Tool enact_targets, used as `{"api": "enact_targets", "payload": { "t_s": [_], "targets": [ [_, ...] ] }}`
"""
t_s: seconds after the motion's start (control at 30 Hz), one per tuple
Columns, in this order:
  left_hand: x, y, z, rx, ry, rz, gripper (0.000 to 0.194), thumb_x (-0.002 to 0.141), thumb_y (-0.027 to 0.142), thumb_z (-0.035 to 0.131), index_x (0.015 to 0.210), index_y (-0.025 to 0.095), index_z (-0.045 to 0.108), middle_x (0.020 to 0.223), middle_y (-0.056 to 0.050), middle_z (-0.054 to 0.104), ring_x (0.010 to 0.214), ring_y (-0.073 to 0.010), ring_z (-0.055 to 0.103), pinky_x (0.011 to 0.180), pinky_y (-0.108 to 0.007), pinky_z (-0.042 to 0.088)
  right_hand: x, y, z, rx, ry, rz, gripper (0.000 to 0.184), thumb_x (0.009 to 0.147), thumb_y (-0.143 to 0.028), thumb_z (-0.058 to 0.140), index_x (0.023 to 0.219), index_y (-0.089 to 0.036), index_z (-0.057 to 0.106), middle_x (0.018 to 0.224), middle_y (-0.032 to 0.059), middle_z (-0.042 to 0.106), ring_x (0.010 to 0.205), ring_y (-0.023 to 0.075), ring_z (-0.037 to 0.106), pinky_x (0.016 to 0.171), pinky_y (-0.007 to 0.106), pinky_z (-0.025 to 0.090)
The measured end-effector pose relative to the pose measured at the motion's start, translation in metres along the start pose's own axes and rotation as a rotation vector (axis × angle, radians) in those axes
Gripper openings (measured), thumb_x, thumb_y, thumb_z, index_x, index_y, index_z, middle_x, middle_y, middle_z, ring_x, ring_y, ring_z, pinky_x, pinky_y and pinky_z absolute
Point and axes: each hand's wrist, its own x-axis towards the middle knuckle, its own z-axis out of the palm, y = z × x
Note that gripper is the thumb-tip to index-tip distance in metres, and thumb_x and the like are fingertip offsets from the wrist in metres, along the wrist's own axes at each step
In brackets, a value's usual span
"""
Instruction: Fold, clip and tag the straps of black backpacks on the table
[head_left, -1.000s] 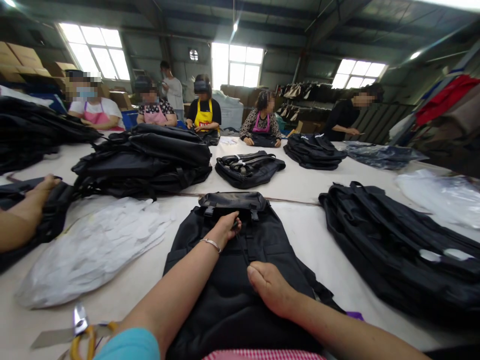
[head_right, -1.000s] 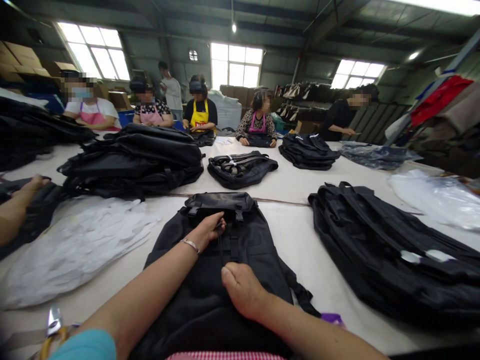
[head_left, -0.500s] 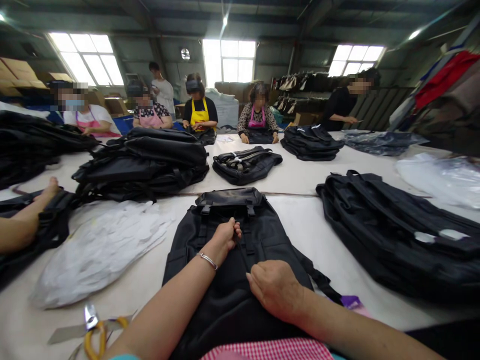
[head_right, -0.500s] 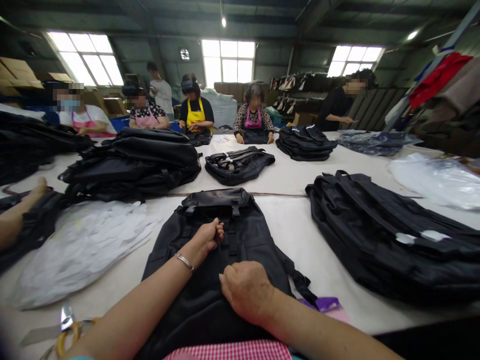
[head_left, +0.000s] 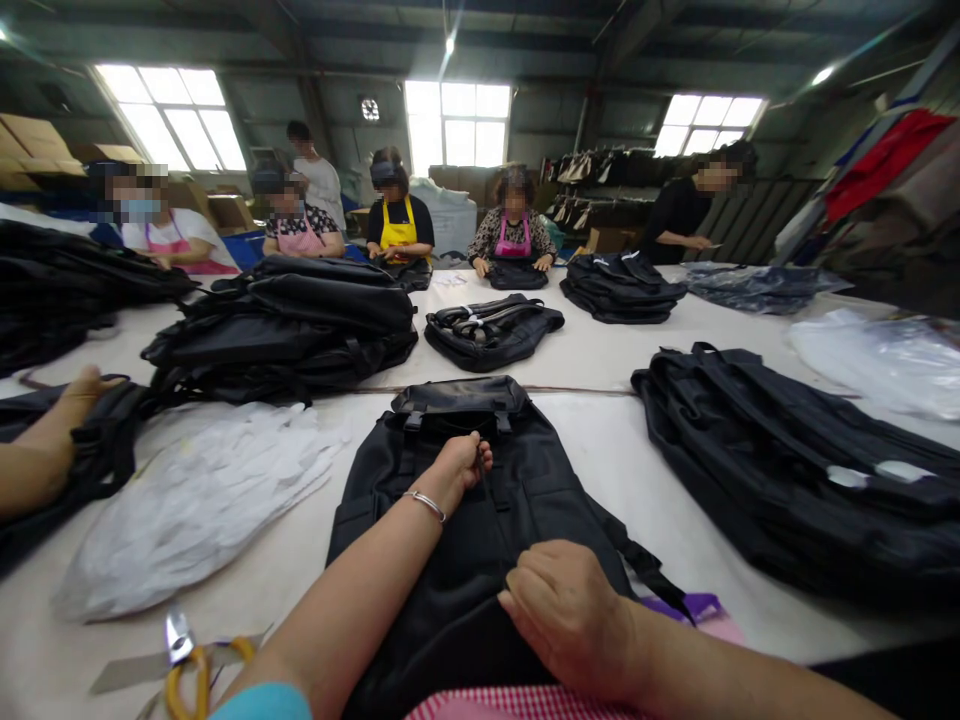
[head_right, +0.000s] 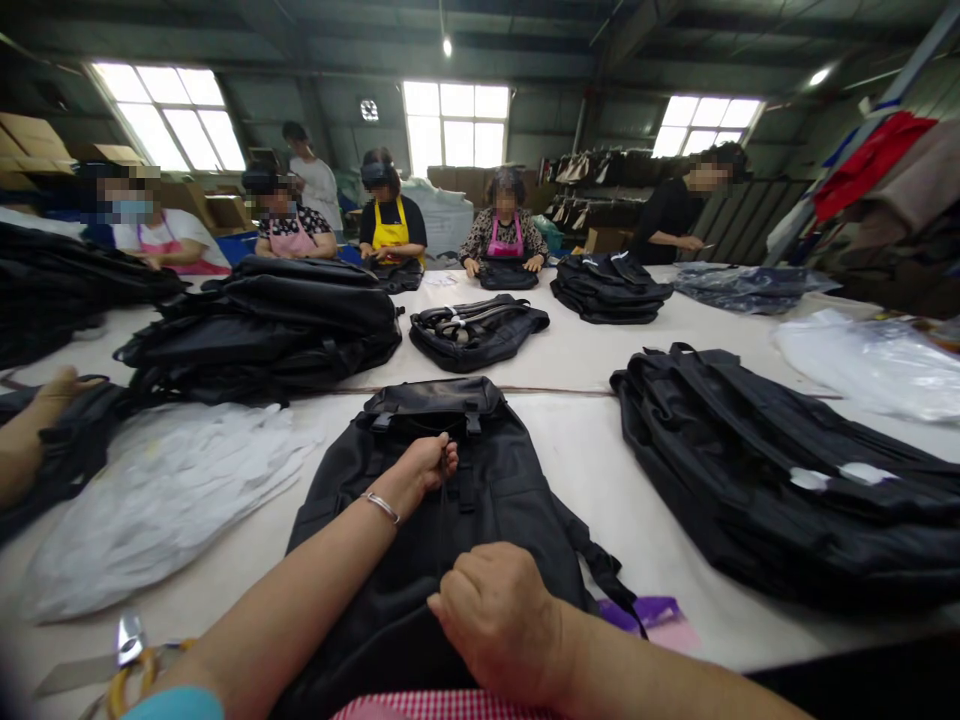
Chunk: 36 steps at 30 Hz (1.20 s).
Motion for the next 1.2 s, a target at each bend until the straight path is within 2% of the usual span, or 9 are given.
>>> {"api": "enact_targets", "payload": {
  "t_s": [0.13, 0.27, 0.37, 0.57, 0.67, 0.77, 0.93, 1.03, 1.2],
  "targets": [
    [0.009, 0.005, -0.001, -0.023, 0.028, -0.008, 0.024, 0.095, 0.035, 0.052, 0.091, 0.012, 0.059, 0.072, 0.002, 0.056, 0.055, -0.0067, 0.051, 0.050, -0.020, 0.046, -0.002, -0.006, -0.005, 0.187, -0.015, 0.092, 0.028, 0.093, -0.016, 0.039, 0.067, -0.021, 0.045, 0.059, 0.0003, 0.048, 0.055, 0.0137, 0.041, 0.055, 0.031, 0.030],
    [0.017, 0.012, -0.001, -0.045, 0.053, -0.006, 0.024, 0.094, 0.035, 0.053, 0.100, 0.012, 0.059, 0.083, -0.001, 0.060, 0.061, -0.0081, 0.055, 0.053, -0.021, 0.048, -0.002, -0.011, -0.017, 0.382, -0.134, 0.185, 0.032, 0.093, -0.022, 0.037, 0.061, -0.022, 0.036, 0.057, -0.0013, 0.043, 0.053, 0.0119, 0.038, 0.055, 0.029, 0.031],
    [0.020, 0.014, 0.001, -0.042, 0.060, -0.003, 0.025, 0.093, 0.035, 0.054, 0.103, 0.013, 0.059, 0.086, -0.002, 0.060, 0.064, -0.0090, 0.056, 0.055, -0.022, 0.050, -0.003, -0.012, -0.029, 0.491, -0.237, 0.173, 0.036, 0.094, -0.028, 0.038, 0.059, -0.022, 0.033, 0.056, -0.0008, 0.043, 0.054, 0.0122, 0.039, 0.057, 0.028, 0.033],
    [0.023, 0.016, -0.001, -0.016, 0.074, 0.024, 0.025, 0.093, 0.035, 0.054, 0.104, 0.013, 0.059, 0.088, -0.003, 0.061, 0.066, -0.0095, 0.057, 0.056, -0.023, 0.051, -0.011, -0.013, -0.041, 0.637, -0.237, 0.181, 0.048, 0.099, -0.045, 0.034, 0.058, -0.022, 0.044, 0.060, 0.0023, 0.050, 0.060, 0.0135, 0.047, 0.060, 0.027, 0.038],
    [0.021, 0.018, -0.003, 0.023, 0.068, 0.055, 0.025, 0.093, 0.035, 0.054, 0.104, 0.013, 0.059, 0.088, -0.002, 0.061, 0.066, -0.0095, 0.058, 0.056, -0.023, 0.051, -0.009, -0.013, -0.039, 0.650, -0.319, 0.148, 0.043, 0.099, -0.043, 0.036, 0.065, -0.021, 0.050, 0.064, 0.0029, 0.055, 0.063, 0.0134, 0.050, 0.062, 0.025, 0.039],
    [0.014, 0.018, -0.011, 0.107, 0.043, 0.106, 0.021, 0.093, 0.032, 0.054, 0.097, 0.012, 0.059, 0.082, -0.001, 0.060, 0.063, -0.0086, 0.056, 0.055, -0.022, 0.050, -0.003, -0.008, -0.031, 0.622, -0.397, 0.196, 0.022, 0.094, -0.032, 0.048, 0.078, -0.021, 0.058, 0.071, 0.0015, 0.060, 0.065, 0.0123, 0.053, 0.061, 0.023, 0.039],
    [-0.007, 0.014, -0.047, 0.346, 0.030, 0.294, 0.016, 0.085, 0.017, 0.061, 0.070, 0.013, 0.057, 0.062, -0.001, 0.058, 0.055, -0.0122, 0.059, 0.052, -0.023, 0.047, 0.010, 0.038, -0.001, 0.353, -0.206, 0.391, 0.019, 0.090, -0.023, 0.049, 0.074, -0.019, 0.059, 0.073, 0.0028, 0.062, 0.067, 0.0142, 0.054, 0.065, 0.026, 0.038],
    [-0.020, 0.014, -0.070, 0.486, 0.081, 0.479, 0.013, 0.077, 0.012, 0.067, 0.067, 0.017, 0.060, 0.062, -0.003, 0.061, 0.064, -0.0162, 0.062, 0.059, -0.023, 0.046, 0.029, 0.080, 0.022, 0.403, -0.099, 0.496, 0.018, 0.090, -0.022, 0.049, 0.080, -0.018, 0.064, 0.082, 0.0045, 0.066, 0.077, 0.0162, 0.058, 0.072, 0.027, 0.040],
    [-0.034, 0.006, -0.078, 0.674, 0.050, 0.762, 0.010, 0.071, 0.015, 0.074, 0.071, 0.024, 0.069, 0.084, -0.006, 0.067, 0.096, -0.0215, 0.060, 0.085, -0.025, 0.043, 0.079, 0.127, 0.070, 0.826, -0.058, 1.075, 0.021, 0.089, -0.025, 0.049, 0.073, -0.016, 0.060, 0.070, 0.0034, 0.063, 0.057, 0.0127, 0.056, 0.054, 0.024, 0.042]
  ]
}}
